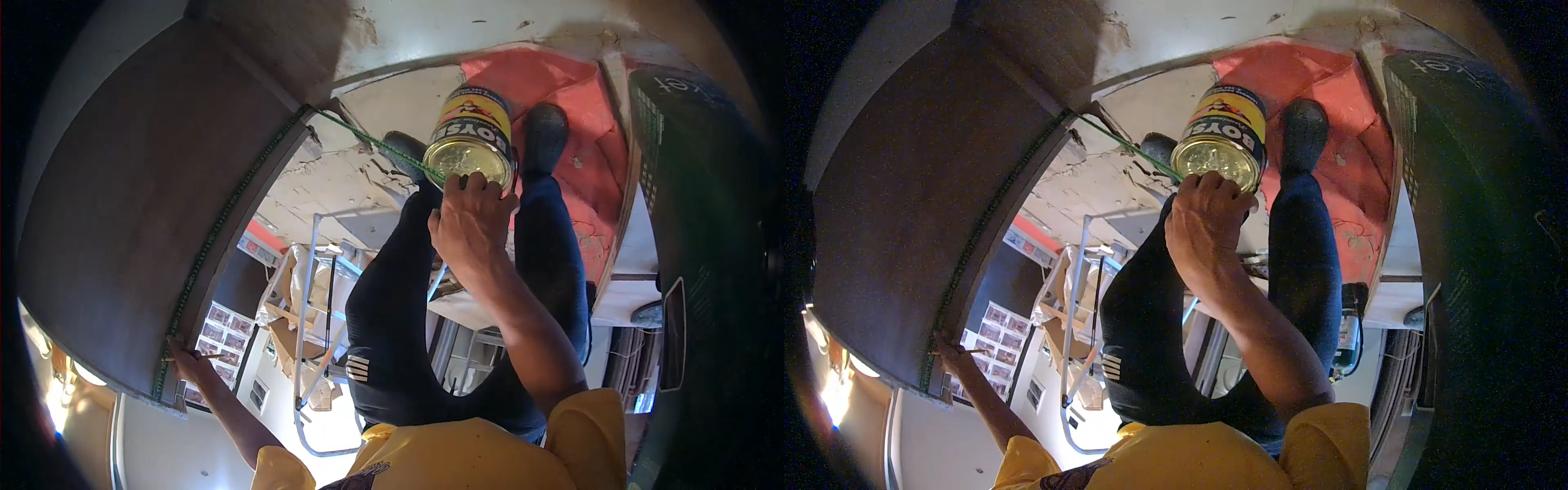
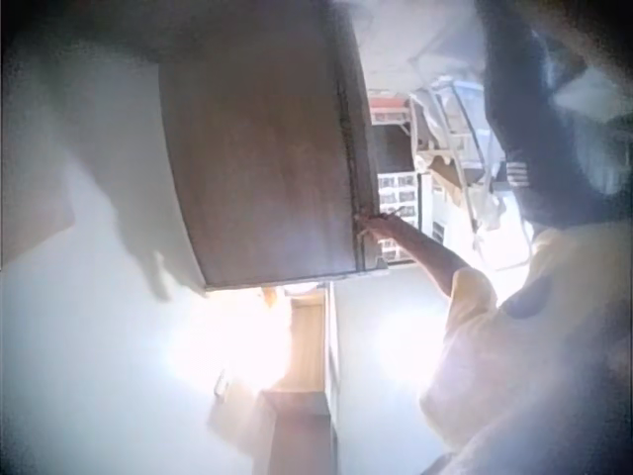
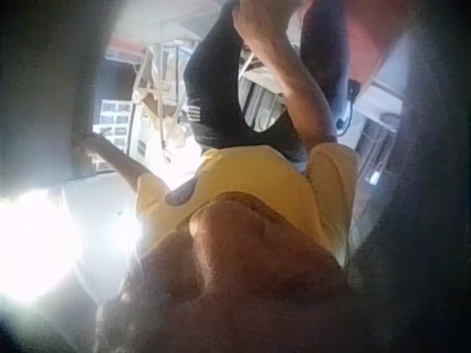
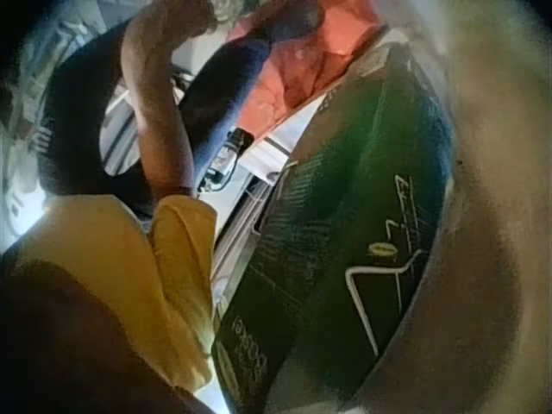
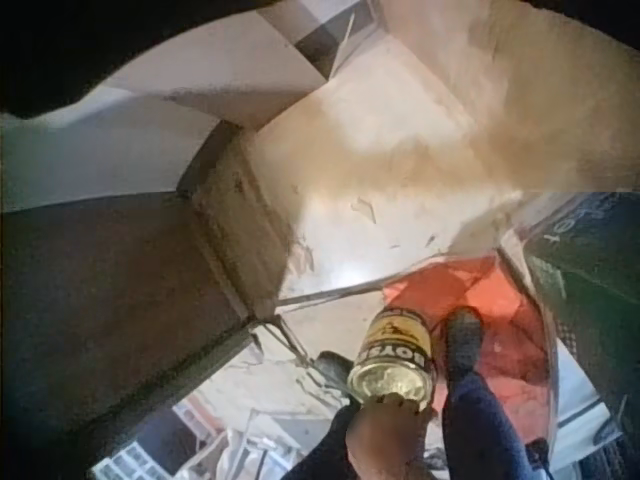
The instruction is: The person measures the interior dimensions of a kitchen cabinet using a tape measure and a pencil. They then move to a large sheet of plywood on the floor, position a smaller piece of wood on it, and measure and mark the plywood with the tape measure and pencil.
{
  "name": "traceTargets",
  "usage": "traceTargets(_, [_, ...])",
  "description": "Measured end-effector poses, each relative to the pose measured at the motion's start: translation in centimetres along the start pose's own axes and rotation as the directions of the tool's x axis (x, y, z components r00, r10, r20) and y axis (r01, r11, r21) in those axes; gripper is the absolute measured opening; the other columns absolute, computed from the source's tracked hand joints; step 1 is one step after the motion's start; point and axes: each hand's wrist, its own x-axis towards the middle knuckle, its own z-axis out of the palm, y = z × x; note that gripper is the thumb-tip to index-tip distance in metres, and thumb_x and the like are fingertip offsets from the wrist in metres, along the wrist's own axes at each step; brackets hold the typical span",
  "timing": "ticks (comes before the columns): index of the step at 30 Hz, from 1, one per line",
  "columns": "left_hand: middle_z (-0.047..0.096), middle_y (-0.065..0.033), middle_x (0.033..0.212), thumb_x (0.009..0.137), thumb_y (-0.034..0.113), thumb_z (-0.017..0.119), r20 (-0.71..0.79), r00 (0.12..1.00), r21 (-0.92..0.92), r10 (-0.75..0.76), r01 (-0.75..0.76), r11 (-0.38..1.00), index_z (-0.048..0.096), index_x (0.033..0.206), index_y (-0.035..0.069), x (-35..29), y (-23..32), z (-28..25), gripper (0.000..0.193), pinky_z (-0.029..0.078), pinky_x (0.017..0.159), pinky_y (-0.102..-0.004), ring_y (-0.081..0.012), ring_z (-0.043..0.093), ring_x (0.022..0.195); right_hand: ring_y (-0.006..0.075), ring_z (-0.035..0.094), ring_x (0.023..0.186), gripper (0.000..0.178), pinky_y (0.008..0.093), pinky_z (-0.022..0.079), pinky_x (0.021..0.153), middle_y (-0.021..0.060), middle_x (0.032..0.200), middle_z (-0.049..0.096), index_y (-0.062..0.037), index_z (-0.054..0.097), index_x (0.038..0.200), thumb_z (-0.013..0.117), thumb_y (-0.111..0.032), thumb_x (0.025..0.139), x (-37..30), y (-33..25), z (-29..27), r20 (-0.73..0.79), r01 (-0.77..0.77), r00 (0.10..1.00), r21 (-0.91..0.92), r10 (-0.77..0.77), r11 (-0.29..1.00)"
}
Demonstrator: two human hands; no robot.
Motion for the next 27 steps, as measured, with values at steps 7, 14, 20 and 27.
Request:
traceTargets(7, [0.072,-0.0070,0.091,0.079,0.026,0.081,0.039,0.999,0.013,0.017,-0.018,1.000,0.069,0.091,0.005,-0.2,0.0,0.2,0.027,0.028,0.045,-0.0203,-0.0044,0.048,0.056,0.0316,0.060,0.085,0.034,0.0552,0.045,0.068,0.0135,0.091,0.061,-0.0047,0.066,0.096,0.068,-0.032,0.076,0.1,0.3,0.6,-0.086,0.010,0.996,0.026,-0.008,1.000])
traceTargets(14, [0.072,-0.0083,0.091,0.080,0.026,0.080,0.063,0.998,0.032,-0.031,0.029,0.999,0.069,0.093,0.002,-3.8,2.2,0.8,0.030,0.026,0.043,-0.0202,-0.0026,0.039,0.049,0.0317,0.060,0.085,0.034,0.0553,0.045,0.068,0.0137,0.092,0.060,-0.0052,0.065,0.096,0.069,-0.032,0.075,0.2,-0.7,0.6,-0.091,0.031,0.995,-0.003,-0.031,1.000])
traceTargets(20, [0.072,-0.0068,0.087,0.081,0.028,0.080,0.006,1.000,0.025,-0.029,0.029,0.999,0.068,0.089,0.004,-3.1,1.9,0.9,0.028,0.026,0.042,-0.0200,-0.0031,0.038,0.048,0.0311,0.060,0.086,0.036,0.0556,0.045,0.068,0.0137,0.092,0.060,-0.0043,0.065,0.096,0.070,-0.033,0.075,0.2,-0.8,0.6,-0.101,0.032,0.994,0.010,-0.031,0.999])
traceTargets(27, [0.072,-0.0067,0.086,0.081,0.028,0.079,-0.012,1.000,0.040,0.005,-0.005,0.999,0.068,0.088,0.004,-4.0,2.2,1.4,0.027,0.026,0.042,-0.0193,-0.0027,0.038,0.048,0.0305,0.060,0.084,0.036,0.0555,0.046,0.068,0.0138,0.091,0.060,-0.0042,0.065,0.097,0.071,-0.032,0.074,0.3,-1.0,0.6,-0.127,0.041,0.991,0.003,-0.040,0.999])
